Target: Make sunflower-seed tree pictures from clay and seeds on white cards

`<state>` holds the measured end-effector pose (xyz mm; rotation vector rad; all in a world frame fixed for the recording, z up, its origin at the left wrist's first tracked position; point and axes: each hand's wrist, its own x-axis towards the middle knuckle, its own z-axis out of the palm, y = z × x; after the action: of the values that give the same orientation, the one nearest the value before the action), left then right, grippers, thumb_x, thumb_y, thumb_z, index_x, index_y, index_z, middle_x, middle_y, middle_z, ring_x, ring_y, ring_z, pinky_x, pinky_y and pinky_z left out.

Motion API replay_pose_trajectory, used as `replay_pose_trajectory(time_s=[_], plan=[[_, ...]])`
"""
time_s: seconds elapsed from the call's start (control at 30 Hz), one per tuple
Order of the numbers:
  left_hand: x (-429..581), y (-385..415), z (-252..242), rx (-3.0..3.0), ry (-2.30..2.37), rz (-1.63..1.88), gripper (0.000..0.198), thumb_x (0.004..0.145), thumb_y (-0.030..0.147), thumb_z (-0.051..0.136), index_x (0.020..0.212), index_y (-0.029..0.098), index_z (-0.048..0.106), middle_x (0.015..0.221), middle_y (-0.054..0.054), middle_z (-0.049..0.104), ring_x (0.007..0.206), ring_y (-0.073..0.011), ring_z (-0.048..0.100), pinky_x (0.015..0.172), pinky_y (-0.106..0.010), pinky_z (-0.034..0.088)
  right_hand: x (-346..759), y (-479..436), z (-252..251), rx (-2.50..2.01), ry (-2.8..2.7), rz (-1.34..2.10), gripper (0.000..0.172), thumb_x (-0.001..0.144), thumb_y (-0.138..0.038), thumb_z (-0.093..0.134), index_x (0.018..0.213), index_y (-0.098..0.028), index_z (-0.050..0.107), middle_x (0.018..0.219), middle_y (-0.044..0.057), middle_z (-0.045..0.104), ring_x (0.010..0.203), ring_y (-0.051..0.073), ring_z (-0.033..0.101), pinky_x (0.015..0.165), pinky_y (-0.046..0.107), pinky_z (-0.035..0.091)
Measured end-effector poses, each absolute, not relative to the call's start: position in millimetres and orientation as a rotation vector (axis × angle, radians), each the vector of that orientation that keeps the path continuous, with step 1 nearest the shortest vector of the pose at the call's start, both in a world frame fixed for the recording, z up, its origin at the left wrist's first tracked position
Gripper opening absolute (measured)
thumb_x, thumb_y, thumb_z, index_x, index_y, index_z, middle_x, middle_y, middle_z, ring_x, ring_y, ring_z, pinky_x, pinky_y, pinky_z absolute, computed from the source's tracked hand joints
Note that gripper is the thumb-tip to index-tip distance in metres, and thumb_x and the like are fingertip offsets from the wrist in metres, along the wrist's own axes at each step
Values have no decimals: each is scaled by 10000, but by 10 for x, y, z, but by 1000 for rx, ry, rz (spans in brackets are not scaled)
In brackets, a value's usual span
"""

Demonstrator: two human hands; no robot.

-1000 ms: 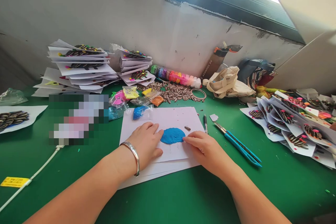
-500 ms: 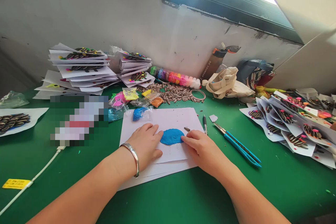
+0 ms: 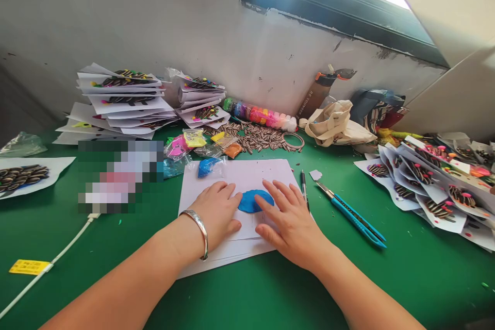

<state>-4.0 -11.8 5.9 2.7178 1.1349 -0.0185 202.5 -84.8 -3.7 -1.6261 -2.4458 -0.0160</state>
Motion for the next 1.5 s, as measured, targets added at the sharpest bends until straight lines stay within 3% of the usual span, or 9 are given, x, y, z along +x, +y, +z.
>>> replay_pose_trajectory(time_s=[0.2, 0.37, 0.53, 0.7, 0.9, 1.1, 1.27, 1.4, 1.5], plan=[[-41, -123, 96, 2703, 1119, -48, 490, 782, 355, 619, 1234, 175, 562, 1279, -134, 543, 1221, -342, 425, 1009, -460, 387, 1997, -889, -40, -1564, -2515, 4, 512, 925, -516, 403, 1342, -230, 484, 1528, 73, 278, 1387, 334, 210, 1096, 621, 142], [-36, -119, 96, 2711, 1122, -58, 495, 784, 358, 617, 1240, 174, 558, 1298, -134, 535, 1223, -342, 424, 1011, -464, 390, 1980, -904, -18, -1488, -2573, 62, 486, 918, -510, 427, 1301, -225, 523, 1472, 61, 391, 1375, 336, 244, 1102, 636, 121], [-33, -116, 87, 2708, 1115, -39, 492, 780, 360, 627, 1230, 173, 565, 1289, -141, 540, 1216, -345, 432, 1003, -476, 398, 1992, -900, -5, -1465, -2503, 18, 463, 907, -497, 459, 1286, -244, 538, 1501, 64, 340, 1373, 330, 252, 1103, 628, 133], [-41, -117, 65, 2698, 1113, -23, 491, 775, 357, 629, 1226, 177, 563, 1287, -141, 539, 1220, -347, 427, 1000, -477, 397, 1981, -892, -24, -1431, -2548, 54, 421, 907, -488, 464, 1240, -254, 572, 1466, 53, 402, 1362, 328, 280, 1103, 630, 143], [-49, -110, 30, 2705, 1121, -19, 485, 778, 367, 619, 1229, 199, 556, 1307, -123, 531, 1236, -336, 418, 1013, -467, 382, 1943, -889, -39, -1446, -2559, 68, 480, 909, -514, 443, 1323, -279, 500, 1497, 66, 346, 1374, 335, 255, 1088, 646, 148], [-55, -108, 36, 2658, 1119, 7, 630, 774, 351, 621, 1348, 175, 433, 1340, -120, 517, 1243, -327, 416, 1024, -454, 375, 1910, -860, -81, -1490, -2564, 52, 578, 910, -560, 400, 1404, -261, 404, 1536, 86, 251, 1393, 354, 201, 1078, 659, 145], [-84, -82, 37, 2663, 1083, 39, 540, 763, 374, 633, 1250, 169, 523, 1300, -132, 545, 1245, -326, 426, 1023, -454, 381, 1860, -831, -72, -1515, -2566, 51, 577, 911, -574, 383, 1401, -270, 408, 1532, 70, 269, 1396, 347, 196, 1084, 653, 138], [-98, -65, 44, 2682, 1067, 38, 440, 754, 376, 645, 1132, 155, 605, 1248, -139, 576, 1215, -329, 453, 1009, -444, 398, 1807, -802, -52, -1552, -2556, 21, 642, 905, -599, 366, 1449, -261, 320, 1537, 98, 245, 1395, 362, 188, 1071, 668, 137], [-106, -67, 44, 2688, 1070, 34, 473, 765, 377, 636, 1167, 132, 592, 1270, -146, 562, 1226, -328, 441, 1021, -440, 387, 1787, -780, -42, -1572, -2571, 58, 636, 902, -617, 350, 1442, -282, 331, 1523, 87, 286, 1391, 368, 200, 1069, 675, 119]])
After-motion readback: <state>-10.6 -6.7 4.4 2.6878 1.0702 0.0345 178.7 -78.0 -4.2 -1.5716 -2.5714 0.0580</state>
